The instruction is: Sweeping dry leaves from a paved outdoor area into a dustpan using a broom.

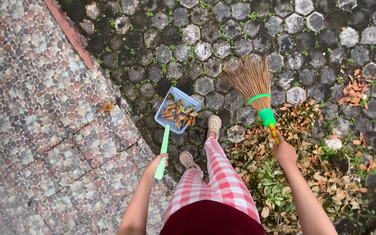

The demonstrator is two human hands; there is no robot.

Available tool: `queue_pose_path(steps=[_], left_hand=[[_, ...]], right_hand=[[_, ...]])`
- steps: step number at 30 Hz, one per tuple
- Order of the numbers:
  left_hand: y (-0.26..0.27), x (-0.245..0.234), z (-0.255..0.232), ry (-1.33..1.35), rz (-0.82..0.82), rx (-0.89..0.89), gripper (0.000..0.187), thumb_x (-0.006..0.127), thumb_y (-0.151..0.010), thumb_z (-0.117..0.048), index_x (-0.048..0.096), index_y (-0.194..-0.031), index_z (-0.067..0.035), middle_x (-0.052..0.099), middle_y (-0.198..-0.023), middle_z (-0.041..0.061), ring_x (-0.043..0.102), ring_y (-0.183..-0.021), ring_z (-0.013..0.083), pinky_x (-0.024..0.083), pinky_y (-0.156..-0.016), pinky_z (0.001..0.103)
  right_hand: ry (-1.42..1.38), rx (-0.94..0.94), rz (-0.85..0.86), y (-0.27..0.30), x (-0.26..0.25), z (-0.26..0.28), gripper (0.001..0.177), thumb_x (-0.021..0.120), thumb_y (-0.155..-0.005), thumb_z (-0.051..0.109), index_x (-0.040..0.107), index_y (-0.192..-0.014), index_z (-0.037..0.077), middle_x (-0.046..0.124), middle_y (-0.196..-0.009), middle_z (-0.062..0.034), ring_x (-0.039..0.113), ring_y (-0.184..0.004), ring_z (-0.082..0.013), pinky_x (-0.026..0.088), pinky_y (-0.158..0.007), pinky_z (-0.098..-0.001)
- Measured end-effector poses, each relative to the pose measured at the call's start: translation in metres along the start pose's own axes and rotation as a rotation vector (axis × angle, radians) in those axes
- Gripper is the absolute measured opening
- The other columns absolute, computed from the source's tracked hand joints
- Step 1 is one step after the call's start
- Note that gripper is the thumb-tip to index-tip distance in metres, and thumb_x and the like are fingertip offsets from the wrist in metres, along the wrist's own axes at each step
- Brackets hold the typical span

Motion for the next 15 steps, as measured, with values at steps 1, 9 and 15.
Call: queue_pose_path(steps=[1,9,15], left_hand=[[0.007,0.002,-0.003,0.005,-0.006,0.001,0.028,0.074,-0.087,-0.003,0.053,-0.103,0.004,0.053,-0.075,0.004,0.053,-0.053,0.0146,0.046,-0.046,0.031],[0.046,0.021,-0.019,0.042,-0.077,-0.024,0.023,0.072,-0.085,-0.004,0.053,-0.097,0.002,0.050,-0.071,0.003,0.050,-0.051,0.0138,0.045,-0.046,0.027],[0.054,0.021,-0.013,0.103,-0.073,-0.054,0.017,0.069,-0.089,-0.003,0.054,-0.097,-0.001,0.053,-0.073,0.001,0.051,-0.050,0.0121,0.046,-0.046,0.025]], right_hand=[[0.002,-0.006,0.004,-0.030,0.021,-0.006,0.058,0.048,-0.107,0.021,0.035,-0.164,0.020,0.075,-0.105,-0.0287,0.076,-0.083,-0.0383,0.060,-0.063,-0.0451],[0.273,-0.164,0.141,-0.071,0.125,-0.033,0.063,0.051,-0.100,0.023,0.033,-0.161,0.023,0.068,-0.066,-0.0109,0.061,-0.047,-0.0196,0.052,-0.041,-0.0329],[0.102,-0.144,0.229,-0.018,0.100,-0.047,0.059,0.047,-0.104,0.022,0.034,-0.161,0.021,0.074,-0.079,-0.0151,0.070,-0.057,-0.0244,0.052,-0.047,-0.0339]])
Point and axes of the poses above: each hand's wrist, its own y-axis away from the middle knuckle, its own x-axis out of the palm, z = x × y, the point moved 2 cm from there along -y, towards the middle knuckle
